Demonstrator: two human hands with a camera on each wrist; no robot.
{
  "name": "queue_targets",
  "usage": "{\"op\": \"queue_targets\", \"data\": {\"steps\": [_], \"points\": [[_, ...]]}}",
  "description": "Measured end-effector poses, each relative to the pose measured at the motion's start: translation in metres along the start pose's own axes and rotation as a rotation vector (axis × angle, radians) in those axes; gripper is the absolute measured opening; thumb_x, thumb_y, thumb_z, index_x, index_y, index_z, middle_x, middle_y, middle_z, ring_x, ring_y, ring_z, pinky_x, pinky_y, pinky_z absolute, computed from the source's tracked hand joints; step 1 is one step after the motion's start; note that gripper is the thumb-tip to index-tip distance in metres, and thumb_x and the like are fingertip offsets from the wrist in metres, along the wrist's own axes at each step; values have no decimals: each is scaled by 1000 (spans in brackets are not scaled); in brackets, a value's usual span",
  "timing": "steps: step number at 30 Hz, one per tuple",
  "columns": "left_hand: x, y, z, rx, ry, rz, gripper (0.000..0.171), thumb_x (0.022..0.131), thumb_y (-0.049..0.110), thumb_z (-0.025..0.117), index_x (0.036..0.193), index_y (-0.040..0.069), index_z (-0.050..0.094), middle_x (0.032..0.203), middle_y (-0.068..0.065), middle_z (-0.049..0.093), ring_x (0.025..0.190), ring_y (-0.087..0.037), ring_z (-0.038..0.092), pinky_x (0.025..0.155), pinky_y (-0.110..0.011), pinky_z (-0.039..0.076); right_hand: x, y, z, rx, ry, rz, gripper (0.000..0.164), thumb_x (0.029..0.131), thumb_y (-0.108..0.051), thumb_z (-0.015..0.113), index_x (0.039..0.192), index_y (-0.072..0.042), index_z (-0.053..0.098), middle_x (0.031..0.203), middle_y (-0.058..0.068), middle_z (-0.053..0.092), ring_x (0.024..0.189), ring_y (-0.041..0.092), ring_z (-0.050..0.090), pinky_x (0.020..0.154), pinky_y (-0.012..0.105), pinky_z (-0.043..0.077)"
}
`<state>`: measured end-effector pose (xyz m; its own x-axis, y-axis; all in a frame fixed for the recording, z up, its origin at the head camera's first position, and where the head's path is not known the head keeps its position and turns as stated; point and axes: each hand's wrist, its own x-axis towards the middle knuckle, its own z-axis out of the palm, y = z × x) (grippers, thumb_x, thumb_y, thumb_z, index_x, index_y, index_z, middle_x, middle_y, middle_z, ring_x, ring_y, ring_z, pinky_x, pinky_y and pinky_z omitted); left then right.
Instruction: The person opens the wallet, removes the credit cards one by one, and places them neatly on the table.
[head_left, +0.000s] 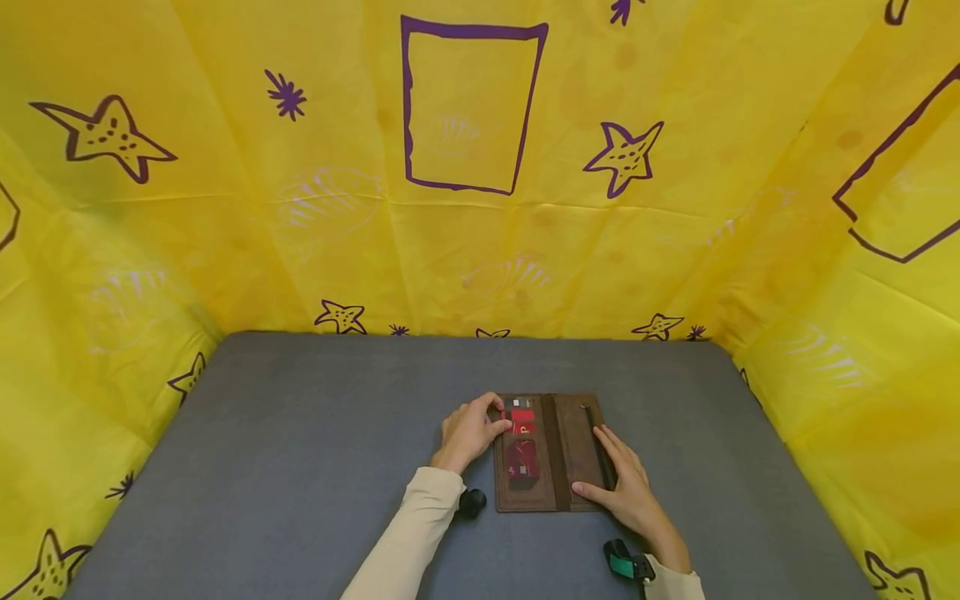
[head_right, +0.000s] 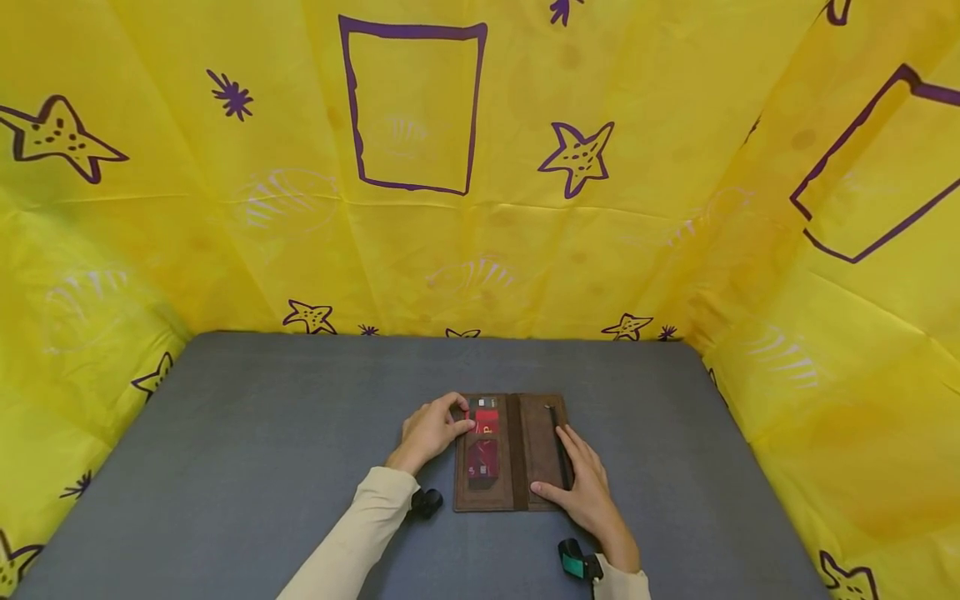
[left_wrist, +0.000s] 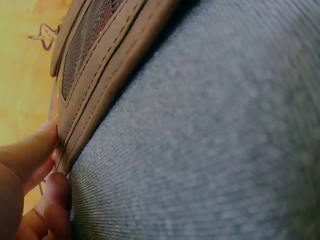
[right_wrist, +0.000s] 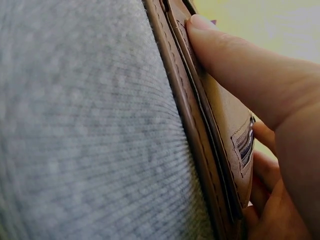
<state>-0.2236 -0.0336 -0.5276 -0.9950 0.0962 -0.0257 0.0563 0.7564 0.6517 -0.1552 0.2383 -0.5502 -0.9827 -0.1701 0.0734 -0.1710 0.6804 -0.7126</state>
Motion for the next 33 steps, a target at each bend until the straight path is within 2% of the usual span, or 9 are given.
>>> {"op": "queue_targets", "data": {"steps": [5,13,25,33], "points": [[-1,1,-1,2,-18,-19,35,81,43,79,107,24,65,63,6,55,55,-10,48,54,-29,34,1,2,1,3,-3,7,94,77,-34,83,152,-6,35,158,24,29,141,51,24,101,76,21],[1,3,-1,5,11,-35,32,80,42,80,102,24,66,63,5,54,57,-12,48,55,-31,35,1,1,1,5,-4,3,94,77,-34,84,152,-6,35,158,24,29,140,51,24,101,76,21],[2,1,2,16,27,-19,30,81,43,79,100,25,66,61,6,53,55,-12,48,53,-31,34,0,3,0,4,-4,7,93,77,-34,84,152,-6,36,158,24,29,140,51,23,100,75,21],[2,-4,1,-29,14,2,33,81,42,79,107,26,69,63,7,56,55,-8,48,55,-29,35,0,1,0,8,-6,1,93,77,-33,84,152,-7,35,158,24,29,140,52,23,101,75,20]]}}
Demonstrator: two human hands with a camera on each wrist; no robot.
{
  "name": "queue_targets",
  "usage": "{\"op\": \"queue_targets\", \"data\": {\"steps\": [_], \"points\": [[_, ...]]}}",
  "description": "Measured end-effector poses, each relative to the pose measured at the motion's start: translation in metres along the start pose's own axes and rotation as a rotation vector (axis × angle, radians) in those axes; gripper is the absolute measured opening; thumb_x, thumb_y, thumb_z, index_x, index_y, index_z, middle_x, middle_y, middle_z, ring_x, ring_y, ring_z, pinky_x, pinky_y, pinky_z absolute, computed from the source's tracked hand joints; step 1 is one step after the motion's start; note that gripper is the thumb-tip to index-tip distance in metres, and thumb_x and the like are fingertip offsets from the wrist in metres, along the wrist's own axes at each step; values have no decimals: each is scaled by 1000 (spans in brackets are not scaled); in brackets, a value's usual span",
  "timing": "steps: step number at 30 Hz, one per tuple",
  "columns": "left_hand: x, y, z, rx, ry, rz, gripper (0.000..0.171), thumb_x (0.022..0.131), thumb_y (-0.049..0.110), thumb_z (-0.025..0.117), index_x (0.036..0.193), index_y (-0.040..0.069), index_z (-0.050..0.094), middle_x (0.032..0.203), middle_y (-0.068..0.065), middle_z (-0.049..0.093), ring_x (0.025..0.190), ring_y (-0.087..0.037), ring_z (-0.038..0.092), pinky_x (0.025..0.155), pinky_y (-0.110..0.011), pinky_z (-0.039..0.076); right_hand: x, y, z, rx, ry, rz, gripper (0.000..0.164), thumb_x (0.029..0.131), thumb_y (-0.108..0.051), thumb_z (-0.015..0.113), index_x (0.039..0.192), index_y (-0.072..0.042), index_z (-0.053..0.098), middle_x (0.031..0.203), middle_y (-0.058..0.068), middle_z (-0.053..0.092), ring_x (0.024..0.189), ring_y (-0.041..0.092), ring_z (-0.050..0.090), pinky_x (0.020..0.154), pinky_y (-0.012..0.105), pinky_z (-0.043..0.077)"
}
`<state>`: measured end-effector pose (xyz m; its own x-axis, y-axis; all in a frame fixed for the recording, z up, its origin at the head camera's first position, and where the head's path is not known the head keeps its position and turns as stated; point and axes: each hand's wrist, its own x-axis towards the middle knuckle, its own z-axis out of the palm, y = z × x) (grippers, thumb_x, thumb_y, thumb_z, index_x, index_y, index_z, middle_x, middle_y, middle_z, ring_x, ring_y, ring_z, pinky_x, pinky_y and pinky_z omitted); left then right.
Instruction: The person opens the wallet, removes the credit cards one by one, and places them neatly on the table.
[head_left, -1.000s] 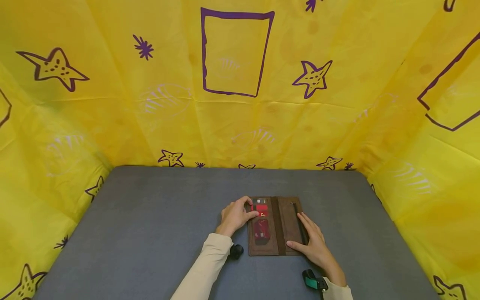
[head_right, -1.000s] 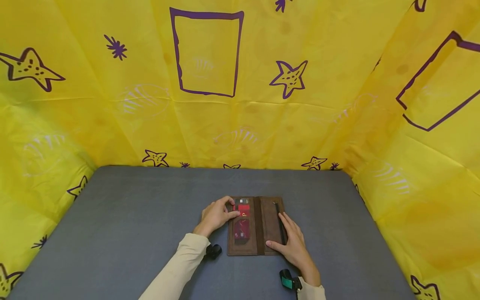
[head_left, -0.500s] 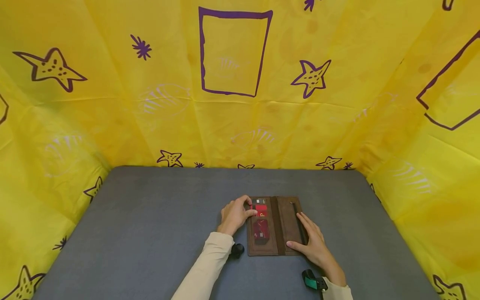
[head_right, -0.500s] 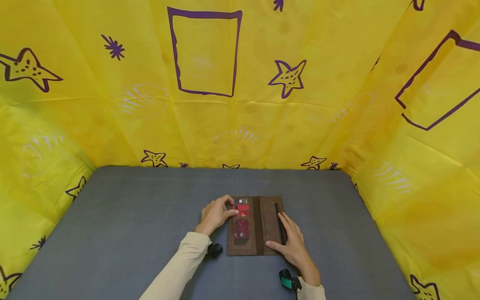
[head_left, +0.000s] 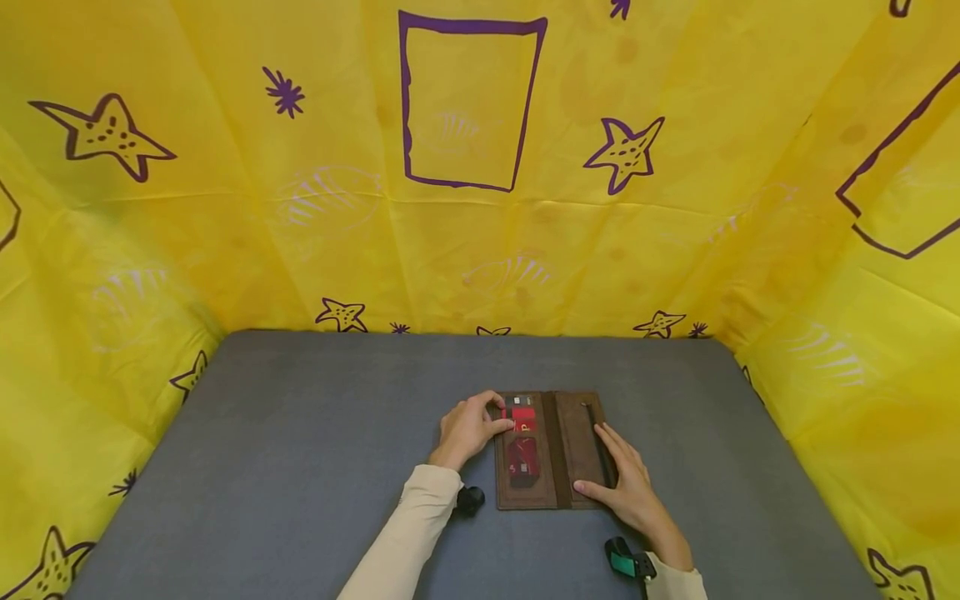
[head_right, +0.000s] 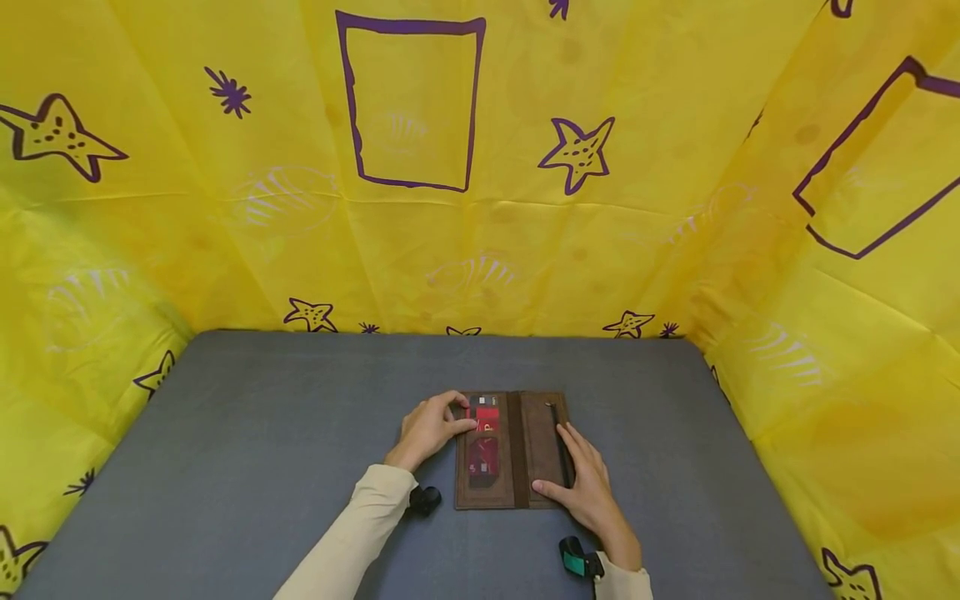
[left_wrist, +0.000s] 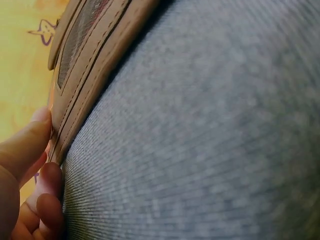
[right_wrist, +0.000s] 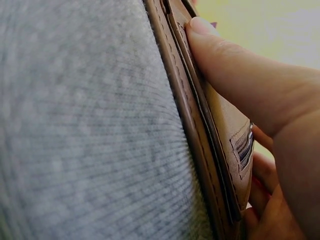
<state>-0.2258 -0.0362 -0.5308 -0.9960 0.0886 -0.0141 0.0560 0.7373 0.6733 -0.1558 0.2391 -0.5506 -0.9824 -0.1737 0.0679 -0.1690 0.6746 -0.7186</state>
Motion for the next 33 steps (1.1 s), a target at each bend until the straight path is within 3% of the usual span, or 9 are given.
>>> {"op": "queue_targets", "data": {"steps": [7,13,18,26,33], "points": [[2,0,-1,-2,6,-1,36,88,40,73,120,27,68,64,8,57,56,-7,47,54,-29,35,0,0,-1,-8,-3,-1,94,76,-33,85,152,-7,36,158,24,30,140,52,24,101,75,21],[7,0,-2,-10,9,-3,27,92,38,69,117,29,72,58,9,56,50,-8,47,49,-28,34,0,0,-1,-10,0,-7,94,76,-33,85,152,-7,36,158,24,30,139,52,25,100,75,21],[12,-2,-2,-1,10,-4,26,92,37,69,116,29,72,52,9,57,48,-7,51,51,-28,37,0,-1,-2,0,-1,-13,94,75,-32,85,152,-7,36,158,24,30,139,52,25,100,74,21],[16,-3,-1,-30,18,-48,23,91,36,71,113,31,75,49,7,56,37,-9,50,44,-28,36,-1,-1,-1,0,-4,-10,94,75,-32,86,152,-8,37,158,23,31,140,52,25,100,75,21],[17,-5,-1,-59,17,-64,21,90,36,72,110,30,76,52,7,58,40,-8,52,45,-28,36,-1,-3,-1,-3,-1,-17,94,75,-32,85,151,-7,37,157,24,31,139,52,26,100,76,23]]}}
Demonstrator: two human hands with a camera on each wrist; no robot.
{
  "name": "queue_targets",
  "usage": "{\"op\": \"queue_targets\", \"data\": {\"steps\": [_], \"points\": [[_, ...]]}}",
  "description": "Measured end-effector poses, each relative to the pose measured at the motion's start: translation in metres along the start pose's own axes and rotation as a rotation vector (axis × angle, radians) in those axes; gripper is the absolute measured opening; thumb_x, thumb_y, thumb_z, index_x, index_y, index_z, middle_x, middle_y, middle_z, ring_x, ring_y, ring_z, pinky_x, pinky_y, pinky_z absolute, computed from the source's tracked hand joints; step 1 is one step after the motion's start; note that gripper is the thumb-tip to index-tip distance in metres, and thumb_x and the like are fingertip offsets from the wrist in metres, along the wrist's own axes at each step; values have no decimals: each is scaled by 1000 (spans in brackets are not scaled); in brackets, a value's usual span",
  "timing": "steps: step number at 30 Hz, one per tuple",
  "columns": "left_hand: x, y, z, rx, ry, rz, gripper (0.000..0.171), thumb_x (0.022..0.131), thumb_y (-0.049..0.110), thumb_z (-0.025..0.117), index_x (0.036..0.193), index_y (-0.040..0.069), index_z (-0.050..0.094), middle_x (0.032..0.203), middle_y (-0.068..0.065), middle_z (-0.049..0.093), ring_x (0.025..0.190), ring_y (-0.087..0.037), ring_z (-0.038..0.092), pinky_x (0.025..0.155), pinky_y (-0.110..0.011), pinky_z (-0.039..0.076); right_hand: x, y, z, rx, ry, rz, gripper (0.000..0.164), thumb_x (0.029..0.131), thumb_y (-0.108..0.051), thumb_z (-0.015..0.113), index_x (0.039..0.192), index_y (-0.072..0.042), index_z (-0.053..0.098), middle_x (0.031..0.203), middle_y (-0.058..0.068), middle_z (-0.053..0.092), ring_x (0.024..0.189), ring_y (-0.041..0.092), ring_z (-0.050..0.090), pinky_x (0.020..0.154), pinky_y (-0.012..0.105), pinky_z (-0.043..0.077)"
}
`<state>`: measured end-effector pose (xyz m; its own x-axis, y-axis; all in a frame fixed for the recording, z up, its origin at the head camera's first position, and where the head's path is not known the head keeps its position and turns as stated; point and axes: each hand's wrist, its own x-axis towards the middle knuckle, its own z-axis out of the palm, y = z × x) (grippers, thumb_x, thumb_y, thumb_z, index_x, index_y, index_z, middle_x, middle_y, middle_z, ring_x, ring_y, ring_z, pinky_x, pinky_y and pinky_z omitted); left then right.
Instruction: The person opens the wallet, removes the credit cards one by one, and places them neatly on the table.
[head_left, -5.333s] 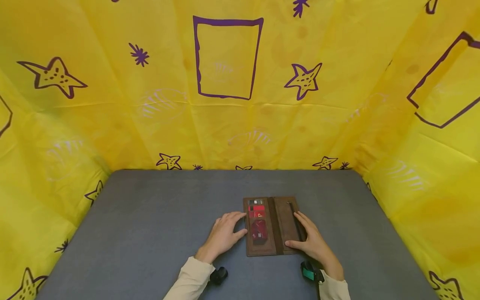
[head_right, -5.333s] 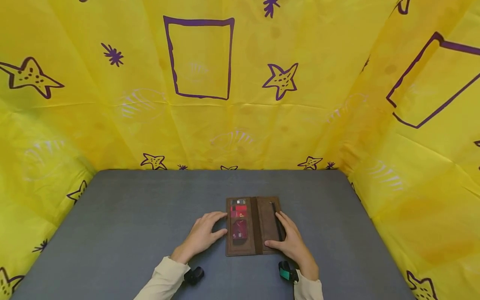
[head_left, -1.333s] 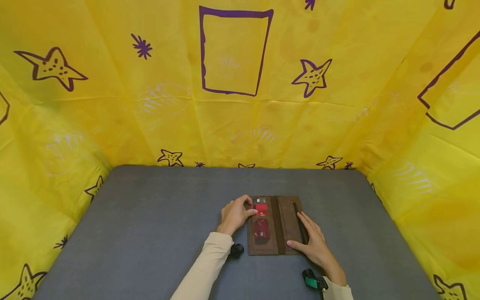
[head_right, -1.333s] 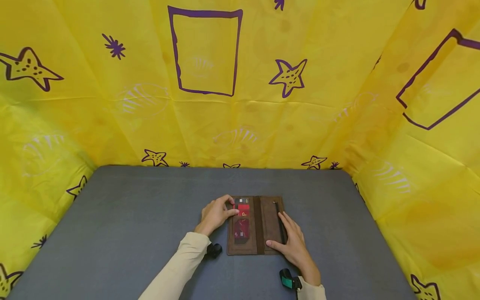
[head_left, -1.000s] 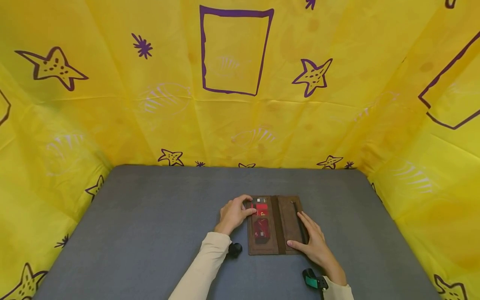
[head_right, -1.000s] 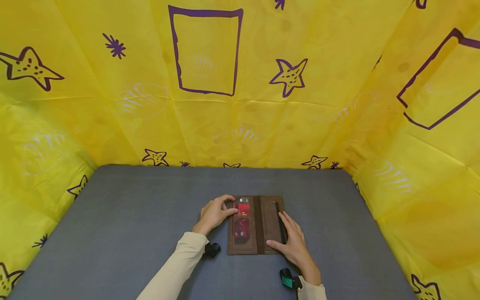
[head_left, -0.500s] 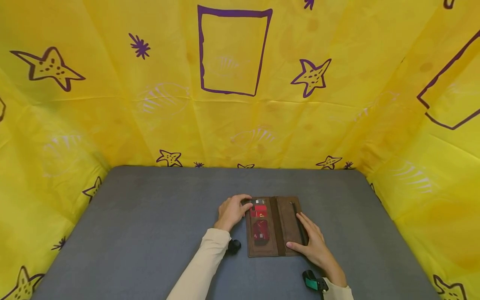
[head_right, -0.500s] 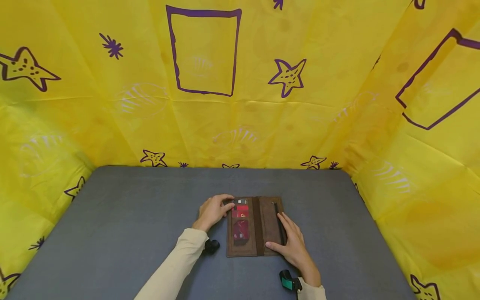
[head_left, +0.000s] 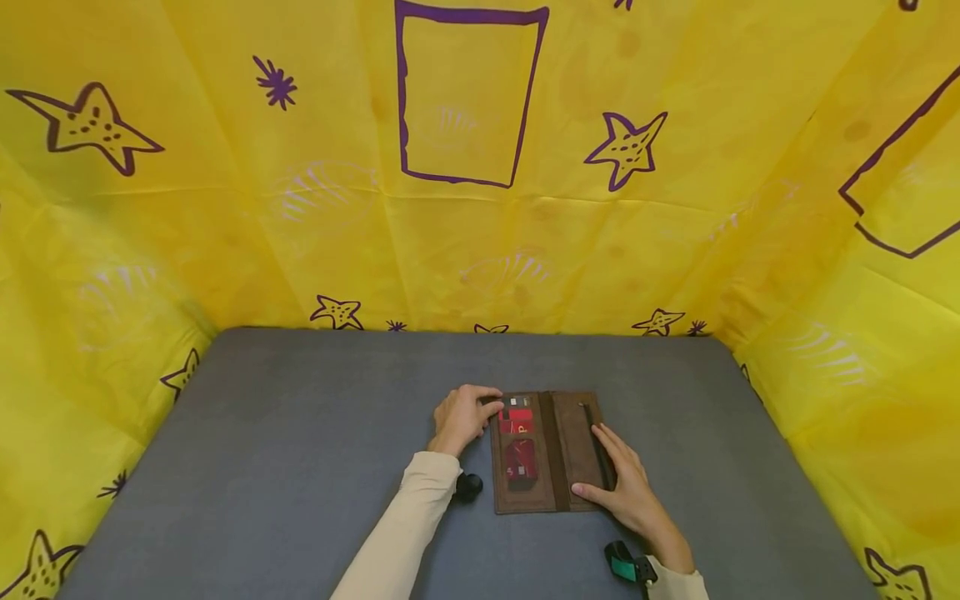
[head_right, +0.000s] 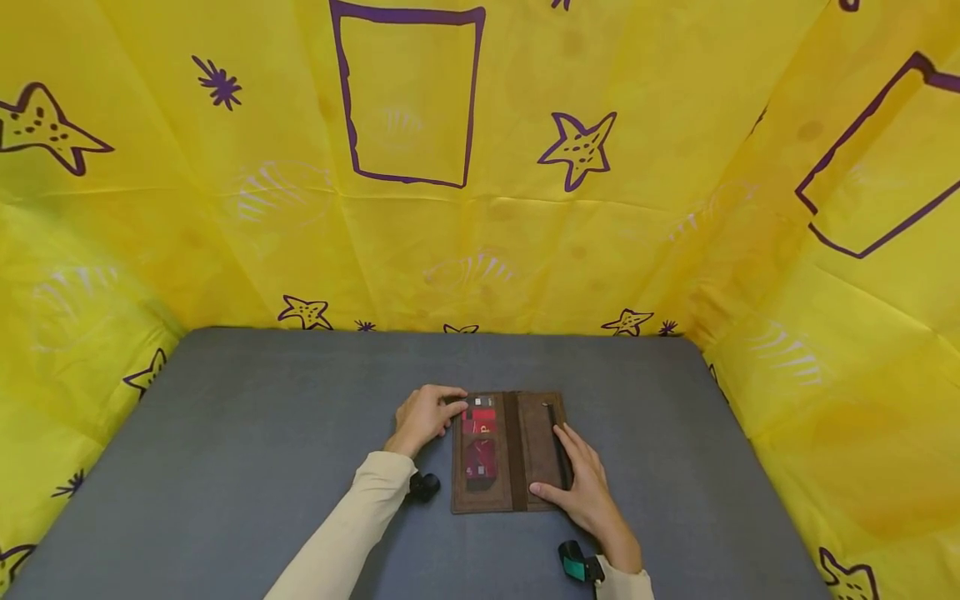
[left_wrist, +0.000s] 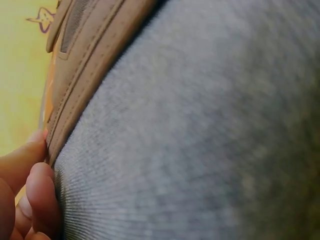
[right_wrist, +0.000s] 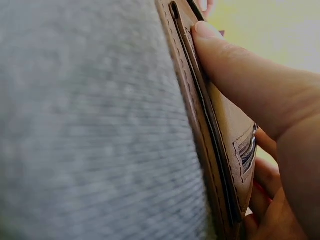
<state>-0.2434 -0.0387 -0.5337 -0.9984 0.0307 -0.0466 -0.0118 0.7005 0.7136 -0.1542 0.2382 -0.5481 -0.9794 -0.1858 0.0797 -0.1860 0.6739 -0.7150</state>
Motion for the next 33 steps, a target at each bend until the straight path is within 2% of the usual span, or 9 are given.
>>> {"op": "queue_targets", "data": {"steps": [6,12,16,24,29,33], "points": [[0,0,-5,-22,-8,-3,14,89,35,73,101,29,77,53,6,59,41,-9,54,48,-29,39,-1,-2,3,7,-17,9,94,76,-32,85,152,-7,36,158,23,30,139,51,25,100,75,23],[-1,1,-8,-28,-52,-11,14,88,39,74,89,24,72,54,5,60,40,-10,54,51,-30,40,-7,-2,3,9,-13,9,93,75,-31,85,151,-7,37,158,23,31,140,53,25,101,75,20],[-1,2,-8,-8,-62,-31,14,88,36,75,89,22,71,55,6,61,41,-10,54,54,-30,41,-8,-2,4,16,-16,8,93,76,-32,84,152,-7,36,158,24,30,140,54,24,102,74,18],[4,9,-10,-45,-132,-116,11,87,29,74,89,18,73,60,5,66,42,-7,54,60,-29,43,-9,1,4,17,4,-32,92,75,-29,84,150,-4,38,155,28,32,140,54,24,103,73,14],[5,12,-14,-69,-172,-111,10,88,24,71,90,15,72,60,3,65,43,-8,56,65,-30,46,-8,2,4,18,2,-35,91,76,-30,84,150,-5,38,155,28,32,140,55,23,103,74,14],[7,12,-17,-72,-194,-94,9,90,22,69,91,13,70,54,4,59,42,-9,55,65,-30,48,-8,2,5,19,1,-38,91,76,-30,84,150,-4,37,155,28,32,140,55,24,103,73,14]]}}
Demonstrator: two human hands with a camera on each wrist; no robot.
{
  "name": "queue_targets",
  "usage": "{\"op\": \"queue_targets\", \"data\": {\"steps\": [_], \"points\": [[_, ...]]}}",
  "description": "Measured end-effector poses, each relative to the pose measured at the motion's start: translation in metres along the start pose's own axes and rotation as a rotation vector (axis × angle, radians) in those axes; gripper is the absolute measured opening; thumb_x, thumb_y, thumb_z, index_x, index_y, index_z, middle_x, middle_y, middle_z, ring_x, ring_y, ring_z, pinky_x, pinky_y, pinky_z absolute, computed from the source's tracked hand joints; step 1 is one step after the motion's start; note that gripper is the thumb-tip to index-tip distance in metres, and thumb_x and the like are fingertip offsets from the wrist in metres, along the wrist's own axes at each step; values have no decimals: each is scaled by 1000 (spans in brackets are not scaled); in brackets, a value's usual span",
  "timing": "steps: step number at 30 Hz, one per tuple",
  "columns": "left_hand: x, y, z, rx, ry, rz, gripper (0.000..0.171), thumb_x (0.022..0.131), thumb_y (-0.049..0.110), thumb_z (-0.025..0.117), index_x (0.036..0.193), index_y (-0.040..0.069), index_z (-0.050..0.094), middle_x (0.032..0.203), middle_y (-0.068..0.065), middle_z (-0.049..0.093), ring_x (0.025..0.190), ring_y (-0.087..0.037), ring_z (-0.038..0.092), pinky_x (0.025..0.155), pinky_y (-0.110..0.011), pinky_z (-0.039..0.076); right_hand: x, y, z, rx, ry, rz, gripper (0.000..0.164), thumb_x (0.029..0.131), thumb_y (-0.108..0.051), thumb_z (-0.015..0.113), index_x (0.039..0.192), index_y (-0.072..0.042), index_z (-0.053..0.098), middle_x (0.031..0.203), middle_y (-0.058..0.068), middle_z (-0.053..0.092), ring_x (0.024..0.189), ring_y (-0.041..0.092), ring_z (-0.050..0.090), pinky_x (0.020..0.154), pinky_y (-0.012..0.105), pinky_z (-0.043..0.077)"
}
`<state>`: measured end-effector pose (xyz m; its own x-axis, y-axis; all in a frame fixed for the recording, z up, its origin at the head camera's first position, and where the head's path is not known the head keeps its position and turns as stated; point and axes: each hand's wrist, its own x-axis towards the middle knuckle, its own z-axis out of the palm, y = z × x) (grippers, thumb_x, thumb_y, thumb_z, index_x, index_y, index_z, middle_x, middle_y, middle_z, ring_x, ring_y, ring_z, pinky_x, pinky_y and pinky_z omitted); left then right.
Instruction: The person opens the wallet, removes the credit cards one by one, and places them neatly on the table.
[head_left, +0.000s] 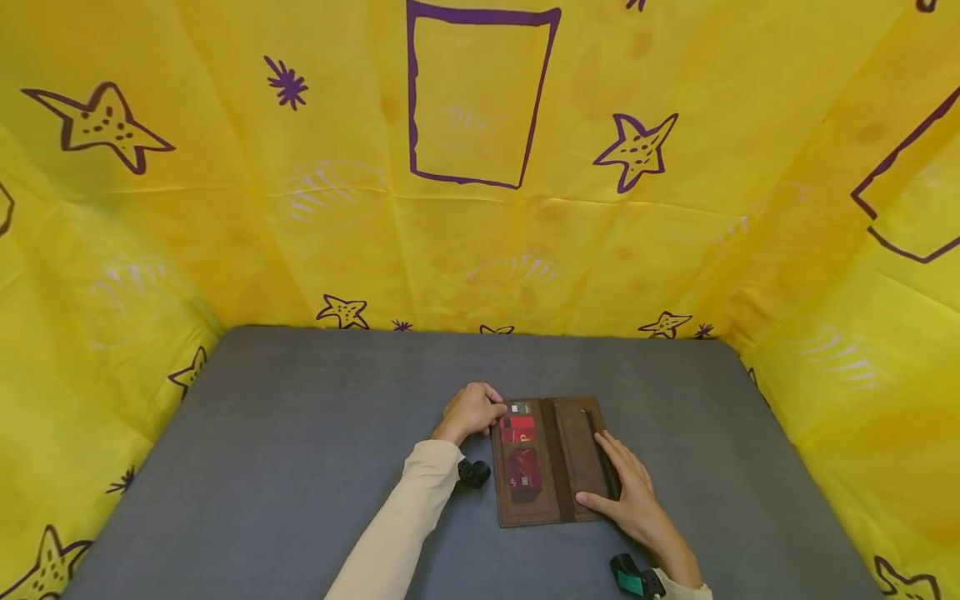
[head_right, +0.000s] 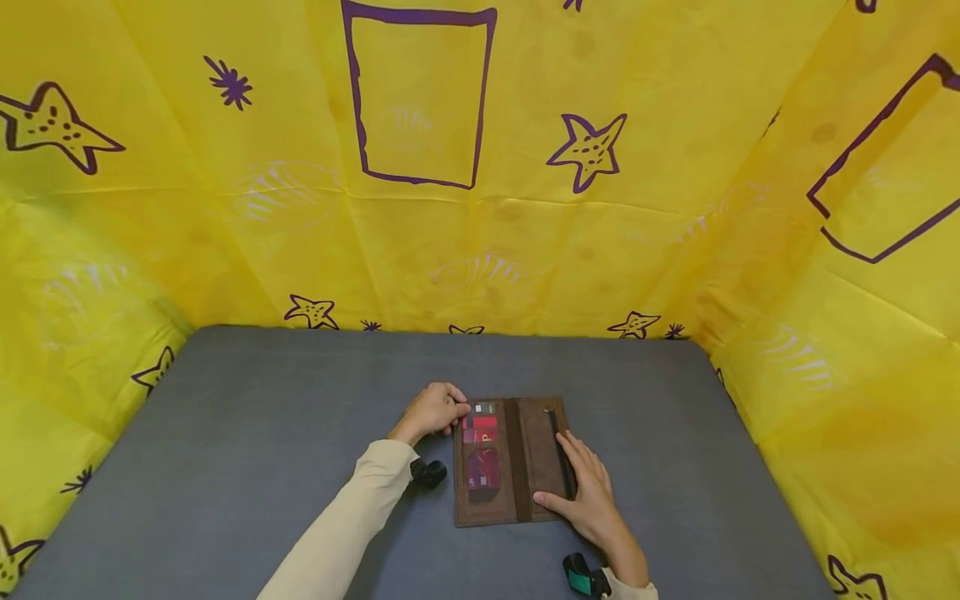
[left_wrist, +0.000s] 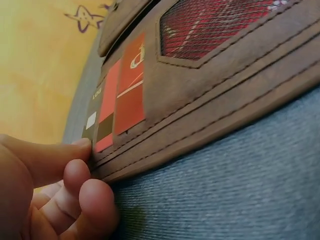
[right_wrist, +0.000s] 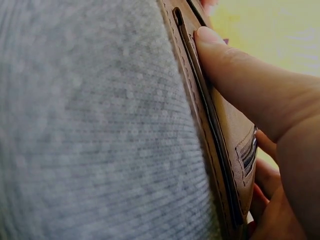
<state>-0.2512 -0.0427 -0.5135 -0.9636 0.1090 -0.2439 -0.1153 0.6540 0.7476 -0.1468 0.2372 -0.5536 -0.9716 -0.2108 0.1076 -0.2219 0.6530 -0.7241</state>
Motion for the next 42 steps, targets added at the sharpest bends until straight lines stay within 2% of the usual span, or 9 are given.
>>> {"op": "queue_targets", "data": {"steps": [6,10,14,20,24,27,29,35,42], "points": [[3,2,-2,13,-57,19,11,94,19,65,93,11,72,52,3,55,40,-8,51,52,-25,42,-1,0,0,5,-3,3,92,76,-30,84,150,-4,37,155,29,32,140,55,23,104,74,12],[6,1,-2,-14,-109,-18,11,94,18,66,96,9,72,60,1,58,40,-9,51,41,-25,36,-1,1,-1,8,-9,11,92,76,-30,84,151,-4,37,156,29,31,140,55,22,103,75,12],[8,1,-1,-36,-134,-56,14,92,18,69,102,8,71,63,0,61,41,-11,52,39,-24,34,-1,1,-2,8,-11,17,92,76,-31,83,151,-5,37,156,29,31,141,55,22,103,75,12],[7,4,-2,-34,-117,-45,15,93,16,68,104,7,71,61,0,61,42,-10,52,41,-24,35,-1,1,-2,6,-14,16,92,77,-31,83,151,-6,36,156,29,30,141,56,21,104,75,11],[3,7,-4,-9,-95,-19,14,95,19,66,102,9,72,63,-1,64,42,-10,54,56,-28,46,-1,2,-3,6,-11,13,91,77,-31,83,151,-6,36,156,29,30,141,55,21,105,75,10],[2,8,-4,19,-82,-11,12,95,19,66,99,11,73,63,-1,64,42,-10,54,67,-30,49,-1,2,-3,6,-10,12,91,77,-31,83,151,-5,36,156,29,30,141,54,22,105,75,10],[3,8,-3,30,-79,-7,11,95,19,66,97,11,73,61,0,62,41,-10,54,64,-31,50,0,2,-3,8,-11,13,91,77,-31,83,151,-5,36,156,29,30,141,54,22,105,75,10],[8,6,-2,25,-99,-22,12,96,19,65,96,11,73,57,0,59,41,-11,52,43,-29,42,-1,2,-2,12,-9,14,91,77,-29,83,151,-4,36,156,30,30,141,55,22,105,75,10],[14,4,-3,28,-50,-26,12,96,19,64,98,11,72,52,0,57,40,-12,51,40,-27,41,-1,0,-1,12,-12,10,91,77,-30,83,151,-4,37,156,29,31,141,55,23,105,75,10]]}}
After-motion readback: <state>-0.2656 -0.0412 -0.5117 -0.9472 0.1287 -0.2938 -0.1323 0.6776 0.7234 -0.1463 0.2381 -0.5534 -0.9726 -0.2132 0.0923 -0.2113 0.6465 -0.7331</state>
